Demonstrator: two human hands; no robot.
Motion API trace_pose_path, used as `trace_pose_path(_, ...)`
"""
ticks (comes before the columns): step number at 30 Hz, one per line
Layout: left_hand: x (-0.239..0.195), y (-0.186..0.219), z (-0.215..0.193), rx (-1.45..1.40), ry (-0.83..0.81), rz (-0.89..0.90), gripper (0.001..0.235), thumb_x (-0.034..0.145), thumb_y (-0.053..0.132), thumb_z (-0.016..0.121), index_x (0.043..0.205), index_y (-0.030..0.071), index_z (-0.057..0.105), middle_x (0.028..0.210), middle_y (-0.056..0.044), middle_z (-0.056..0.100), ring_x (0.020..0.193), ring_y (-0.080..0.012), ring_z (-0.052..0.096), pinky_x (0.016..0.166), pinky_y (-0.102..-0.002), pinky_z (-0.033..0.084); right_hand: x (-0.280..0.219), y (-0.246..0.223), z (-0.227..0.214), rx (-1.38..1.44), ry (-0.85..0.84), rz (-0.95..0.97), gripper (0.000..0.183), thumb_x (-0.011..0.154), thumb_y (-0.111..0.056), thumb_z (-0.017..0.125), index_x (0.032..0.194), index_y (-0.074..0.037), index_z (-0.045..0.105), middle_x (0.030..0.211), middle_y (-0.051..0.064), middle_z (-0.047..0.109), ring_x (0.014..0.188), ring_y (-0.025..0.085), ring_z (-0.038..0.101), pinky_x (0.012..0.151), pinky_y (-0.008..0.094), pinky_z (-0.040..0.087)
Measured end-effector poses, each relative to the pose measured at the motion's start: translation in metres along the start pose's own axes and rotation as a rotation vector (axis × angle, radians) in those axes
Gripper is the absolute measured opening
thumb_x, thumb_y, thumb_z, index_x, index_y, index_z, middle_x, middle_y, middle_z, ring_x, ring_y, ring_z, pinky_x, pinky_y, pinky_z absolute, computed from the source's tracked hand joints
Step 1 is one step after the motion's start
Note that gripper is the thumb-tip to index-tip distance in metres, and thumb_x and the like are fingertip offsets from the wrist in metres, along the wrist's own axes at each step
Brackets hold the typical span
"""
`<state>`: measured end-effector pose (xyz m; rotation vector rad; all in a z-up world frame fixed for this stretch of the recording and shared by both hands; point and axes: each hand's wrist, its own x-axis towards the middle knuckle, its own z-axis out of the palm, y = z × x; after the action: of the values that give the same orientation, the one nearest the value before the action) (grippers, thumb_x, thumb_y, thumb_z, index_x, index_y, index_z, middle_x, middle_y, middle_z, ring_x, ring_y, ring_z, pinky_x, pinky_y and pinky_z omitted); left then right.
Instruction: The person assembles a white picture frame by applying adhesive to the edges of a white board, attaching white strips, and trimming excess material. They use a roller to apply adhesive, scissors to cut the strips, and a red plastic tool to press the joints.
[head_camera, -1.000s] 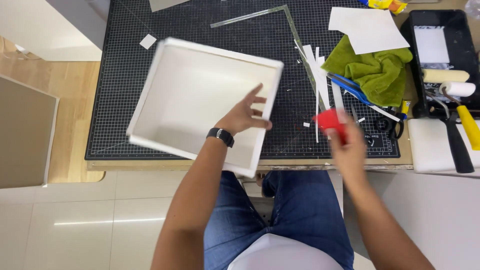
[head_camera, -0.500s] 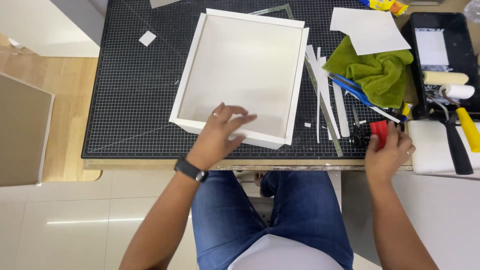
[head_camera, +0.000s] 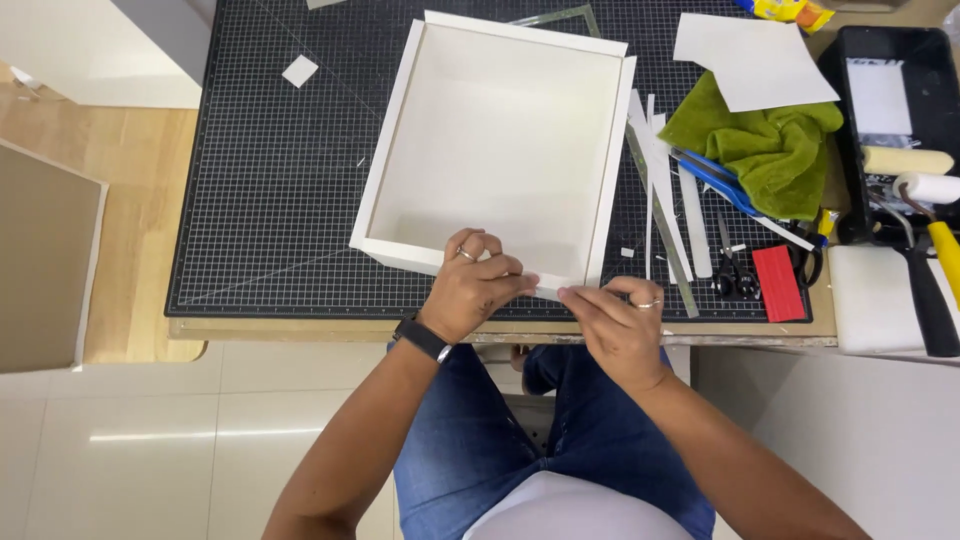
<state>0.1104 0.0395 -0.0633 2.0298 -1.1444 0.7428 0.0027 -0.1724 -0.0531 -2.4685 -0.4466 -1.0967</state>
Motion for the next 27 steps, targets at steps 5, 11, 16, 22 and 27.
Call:
trace_pose_path(5, 0.002, 0.000, 0.000, -0.020, -0.044, -0.040, 0.014, 0.088, 0.041, 0.078, 0.083, 0.028, 0.079, 0.084, 0.012, 0.067, 0.097, -0.0152, 0.052, 0.108, -0.041, 0.041, 0.014, -0.008, -0.004, -0.011, -0.030, -0.018, 0.025, 0.093, -0.002, 0.068, 0.105, -0.018, 0.082, 0.098, -0.001, 0.078, 0.090, 0.026, 0.060, 0.078, 0.041, 0.054)
trace_pose_path(11, -0.002, -0.006, 0.005, -0.084, -0.115, -0.117, 0.017, 0.084, 0.043, 0.079, 0.082, 0.026, 0.078, 0.082, 0.010, 0.067, 0.095, -0.0159, 0.051, 0.105, -0.042, 0.040, 0.012, -0.006, -0.003, -0.014, -0.133, 0.078, 0.026, 0.091, -0.004, 0.071, 0.105, -0.022, 0.082, 0.093, -0.003, 0.077, 0.092, 0.022, 0.059, 0.077, 0.036, 0.054)
trace_pose_path(16, 0.001, -0.006, 0.003, -0.128, -0.266, -0.210, 0.017, 0.080, 0.045, 0.081, 0.081, 0.028, 0.079, 0.080, 0.010, 0.069, 0.099, -0.0166, 0.051, 0.109, -0.044, 0.035, 0.006, -0.001, 0.005, -0.151, -0.367, 0.051, 0.017, 0.093, -0.010, 0.067, 0.103, -0.020, 0.076, 0.087, -0.003, 0.072, 0.095, 0.021, 0.057, 0.084, 0.039, 0.044)
trace_pose_path(22, -0.012, -0.015, -0.029, 0.044, -0.113, -0.176, 0.019, 0.079, 0.046, 0.082, 0.083, 0.028, 0.080, 0.119, 0.010, 0.070, 0.121, -0.0207, 0.048, 0.115, -0.052, 0.033, 0.003, 0.005, 0.008, -0.212, -0.486, 0.006, 0.019, 0.092, -0.007, 0.062, 0.104, -0.015, 0.075, 0.086, 0.002, 0.070, 0.098, 0.025, 0.056, 0.085, 0.043, 0.043)
trace_pose_path(27, -0.013, -0.024, -0.033, 0.029, -0.315, -0.302, 0.019, 0.077, 0.047, 0.081, 0.085, 0.030, 0.083, 0.136, 0.008, 0.066, 0.146, -0.0312, 0.035, 0.124, -0.059, 0.018, 0.020, -0.012, 0.021, -0.162, -0.598, 0.045, 0.018, 0.092, -0.018, 0.065, 0.106, -0.019, 0.077, 0.091, 0.000, 0.072, 0.104, 0.026, 0.055, 0.093, 0.047, 0.038)
